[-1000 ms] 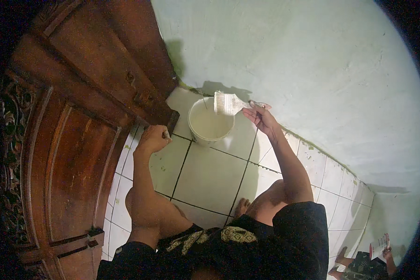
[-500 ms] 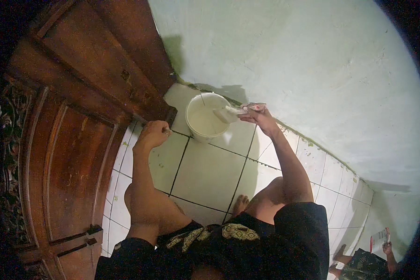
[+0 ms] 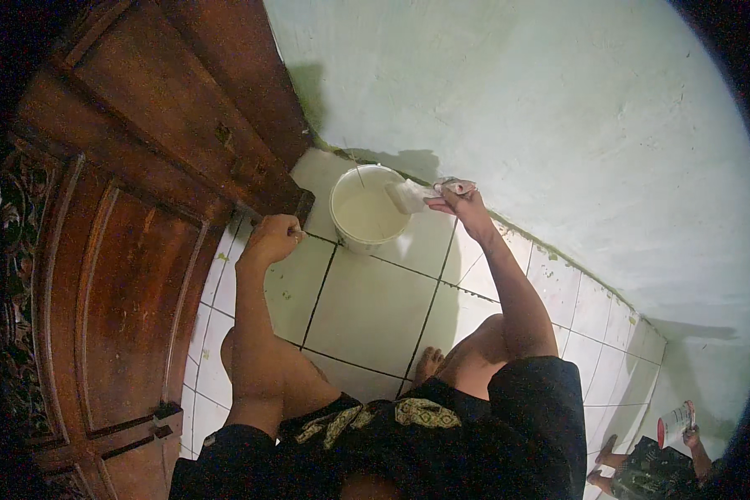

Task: The person paints a wall using a paintbrush dipped into a bucket, then wipes their hands with a cloth.

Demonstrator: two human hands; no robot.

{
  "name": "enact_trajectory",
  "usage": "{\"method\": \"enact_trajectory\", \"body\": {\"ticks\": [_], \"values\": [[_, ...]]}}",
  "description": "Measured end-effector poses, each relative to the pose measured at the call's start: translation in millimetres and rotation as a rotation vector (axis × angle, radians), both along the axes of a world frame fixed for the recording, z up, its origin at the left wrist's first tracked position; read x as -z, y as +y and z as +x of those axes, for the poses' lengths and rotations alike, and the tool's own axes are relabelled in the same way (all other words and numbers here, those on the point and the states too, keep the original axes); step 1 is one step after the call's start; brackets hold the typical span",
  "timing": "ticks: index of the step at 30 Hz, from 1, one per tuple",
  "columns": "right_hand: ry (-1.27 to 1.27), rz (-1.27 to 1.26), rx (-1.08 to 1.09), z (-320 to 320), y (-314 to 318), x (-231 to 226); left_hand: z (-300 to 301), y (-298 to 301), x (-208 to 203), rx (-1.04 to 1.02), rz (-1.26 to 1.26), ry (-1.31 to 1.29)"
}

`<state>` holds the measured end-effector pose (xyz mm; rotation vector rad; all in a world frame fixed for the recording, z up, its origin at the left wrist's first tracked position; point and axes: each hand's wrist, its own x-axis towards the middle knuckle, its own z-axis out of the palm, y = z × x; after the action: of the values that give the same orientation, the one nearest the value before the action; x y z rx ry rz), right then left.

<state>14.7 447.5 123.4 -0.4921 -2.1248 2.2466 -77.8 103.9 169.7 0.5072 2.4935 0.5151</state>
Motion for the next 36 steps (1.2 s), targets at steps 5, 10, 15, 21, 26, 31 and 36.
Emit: {"method": "enact_trajectory", "body": {"ticks": [5, 10, 15, 21, 26, 31, 36], "values": [[0.043, 0.030, -0.031, -1.5, -4.0, 3.1, 1.1, -0.7, 0.3, -0.026, 0.006, -0.014], [0.004, -0.015, 0.043, -1.0, -8.3, -4.3, 3.5, 0.2, 0.9, -0.033, 0.010, -0.027], [0.056, -0.066, 0.077, -2.0, -12.4, -6.3, 0.4, -3.6, 14.6, 0.017, 0.006, 0.017], [0.074, 0.027, -0.021, -5.1, -10.0, -3.0, -1.9, 2.8, 15.6, -0.041, -0.045, -0.043], [0.100, 0.069, -0.021, -16.5, -9.1, 7.1, -10.3, 0.2, 13.1, -0.046, 0.034, -0.034], [0.244, 0.314, -0.257, 6.1, 62.3, 52.0, -3.2, 20.2, 27.0, 0.157, 0.086, 0.258], [-0.082, -0.066, 0.054, 9.4, -10.6, 40.2, 9.5, -16.2, 32.5, 0.030, -0.013, 0.079]]}}
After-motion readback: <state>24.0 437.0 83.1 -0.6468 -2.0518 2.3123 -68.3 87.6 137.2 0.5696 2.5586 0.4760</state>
